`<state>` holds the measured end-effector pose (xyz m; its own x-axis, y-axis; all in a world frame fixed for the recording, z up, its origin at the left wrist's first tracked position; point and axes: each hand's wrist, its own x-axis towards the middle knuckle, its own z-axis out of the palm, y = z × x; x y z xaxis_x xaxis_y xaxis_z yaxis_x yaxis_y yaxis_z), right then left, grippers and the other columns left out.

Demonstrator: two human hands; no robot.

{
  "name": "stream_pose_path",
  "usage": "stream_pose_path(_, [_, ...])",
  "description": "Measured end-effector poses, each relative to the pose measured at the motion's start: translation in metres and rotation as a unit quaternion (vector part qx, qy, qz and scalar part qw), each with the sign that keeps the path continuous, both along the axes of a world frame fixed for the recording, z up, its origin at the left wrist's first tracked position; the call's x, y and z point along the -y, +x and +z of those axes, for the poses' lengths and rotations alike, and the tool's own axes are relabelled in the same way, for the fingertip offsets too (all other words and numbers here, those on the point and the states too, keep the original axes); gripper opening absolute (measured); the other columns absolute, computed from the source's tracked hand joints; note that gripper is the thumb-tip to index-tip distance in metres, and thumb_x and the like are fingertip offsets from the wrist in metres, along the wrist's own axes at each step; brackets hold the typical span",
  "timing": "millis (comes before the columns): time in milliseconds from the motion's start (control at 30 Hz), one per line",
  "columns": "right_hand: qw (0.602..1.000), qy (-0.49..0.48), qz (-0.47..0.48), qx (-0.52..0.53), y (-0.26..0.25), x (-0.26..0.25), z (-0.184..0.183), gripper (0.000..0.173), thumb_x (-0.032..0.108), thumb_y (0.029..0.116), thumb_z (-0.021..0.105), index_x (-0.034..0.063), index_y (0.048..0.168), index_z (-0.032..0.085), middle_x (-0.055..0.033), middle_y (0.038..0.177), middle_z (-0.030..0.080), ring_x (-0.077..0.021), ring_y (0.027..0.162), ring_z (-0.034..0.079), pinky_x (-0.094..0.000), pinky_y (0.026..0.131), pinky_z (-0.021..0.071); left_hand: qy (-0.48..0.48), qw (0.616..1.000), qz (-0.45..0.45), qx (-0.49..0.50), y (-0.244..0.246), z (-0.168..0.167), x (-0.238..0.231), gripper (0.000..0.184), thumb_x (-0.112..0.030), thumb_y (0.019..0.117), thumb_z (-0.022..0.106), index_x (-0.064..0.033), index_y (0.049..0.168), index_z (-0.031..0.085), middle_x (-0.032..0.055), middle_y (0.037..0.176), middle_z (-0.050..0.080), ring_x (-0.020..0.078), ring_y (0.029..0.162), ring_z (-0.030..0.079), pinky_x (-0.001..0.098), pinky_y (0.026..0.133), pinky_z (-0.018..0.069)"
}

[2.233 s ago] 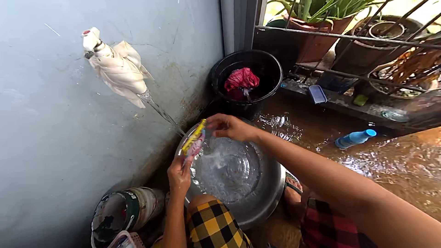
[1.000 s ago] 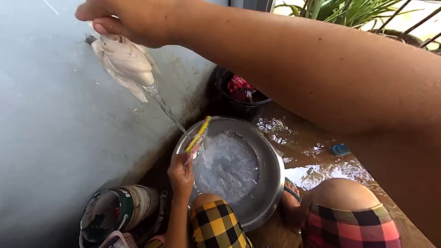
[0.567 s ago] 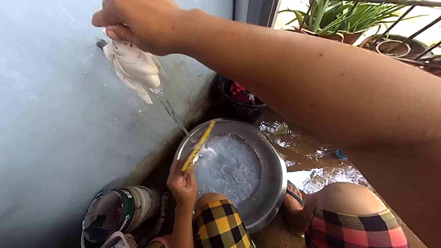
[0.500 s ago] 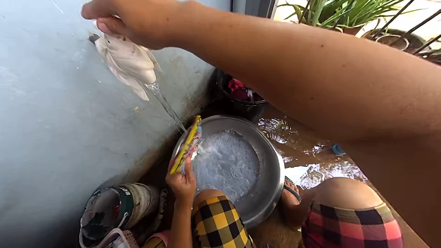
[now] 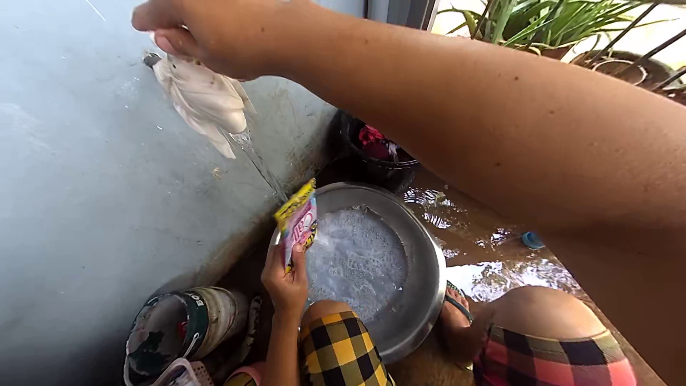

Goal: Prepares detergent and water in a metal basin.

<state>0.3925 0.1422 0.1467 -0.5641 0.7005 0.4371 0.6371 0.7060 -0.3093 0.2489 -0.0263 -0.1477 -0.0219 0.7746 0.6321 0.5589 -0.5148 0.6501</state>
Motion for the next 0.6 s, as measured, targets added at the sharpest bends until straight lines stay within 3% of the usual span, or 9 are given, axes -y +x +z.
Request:
stream_pose_path(100, [1.000,0.004,-0.010,-0.023,-0.001,0.000,-0.010,0.035,0.023,0.1093,0.049,0.0122,0.138,0.064,-0.0077,0.114,0.072,-0.0134,0.097,0.067,-0.0289,0.085,0.0531,-0.015,0.999,-0.018,-0.025,-0.002,-0.006,0.002,0.027,-0.017,0.0952,0.064,0.0083,0.093,0.073,0.0168,0.089,0.070,0.0110,0.080,0.068,0.0220,0.075,0.0573])
stream_pose_path(200, [1.000,-0.013,0.000,-0.005,0.001,-0.002,0.002,0.038,0.023,0.1106,0.045,0.0125,0.144,0.059,-0.0093,0.118,0.070,-0.0156,0.099,0.066,-0.0316,0.088,0.0516,0.003,1.000,-0.010,0.000,-0.002,-0.004,-0.001,0.030,-0.017,0.0974,0.061,0.0108,0.095,0.071,0.0170,0.091,0.067,0.0082,0.077,0.067,0.0202,0.070,0.0580])
stream_pose_path(267, [0.999,-0.012,-0.017,-0.028,-0.002,0.000,-0.008,0.035,0.027,0.1094,0.049,0.0144,0.138,0.064,-0.0079,0.112,0.072,-0.0140,0.089,0.068,-0.0294,0.077,0.0555,-0.016,1.000,-0.017,0.006,-0.004,-0.011,0.003,0.028,-0.016,0.0968,0.063,0.0105,0.096,0.072,0.0172,0.090,0.068,0.0097,0.074,0.068,0.0228,0.068,0.0590])
stream_pose_path(367, [0.999,-0.024,-0.023,-0.002,0.000,0.005,0.004,0.039,0.030,0.1107,0.045,0.0175,0.145,0.059,-0.0069,0.120,0.070,-0.0139,0.098,0.066,-0.0304,0.085,0.0528,0.013,0.999,-0.011,0.038,-0.003,-0.004,0.001,0.030,-0.016,0.0994,0.059,0.0119,0.100,0.069,0.0146,0.093,0.065,0.0057,0.076,0.066,0.0194,0.068,0.0581])
stream_pose_path(467, [0.999,-0.011,-0.025,-0.036,-0.002,0.003,-0.007,0.033,0.027,0.1088,0.050,0.0148,0.136,0.066,-0.0067,0.111,0.072,-0.0126,0.086,0.067,-0.0280,0.074,0.0544,0.001,0.999,-0.023,0.039,-0.002,-0.006,0.003,0.030,-0.017,0.0991,0.059,0.0112,0.097,0.071,0.0148,0.090,0.066,0.0067,0.075,0.066,0.0198,0.067,0.0580])
stream_pose_path(533, [0.999,-0.021,-0.029,-0.018,-0.002,0.004,0.000,0.036,0.030,0.1098,0.048,0.0176,0.140,0.063,-0.0061,0.110,0.071,-0.0116,0.083,0.065,-0.0271,0.073,0.0528,0.021,0.997,-0.026,0.067,0.001,0.001,0.002,0.030,-0.017,0.0998,0.058,0.0122,0.097,0.068,0.0123,0.090,0.066,0.0047,0.075,0.067,0.0198,0.068,0.0589])
stream_pose_path(600, [0.998,-0.032,-0.041,-0.046,-0.004,0.003,-0.006,0.034,0.029,0.1090,0.050,0.0177,0.137,0.065,-0.0067,0.105,0.072,-0.0117,0.075,0.064,-0.0265,0.065,0.0525,0.046,0.994,-0.024,0.097,0.002,0.005,0.010,0.031,-0.017,0.1002,0.057,0.0138,0.102,0.064,0.0104,0.092,0.068,0.0037,0.078,0.068,0.0217,0.071,0.0606])
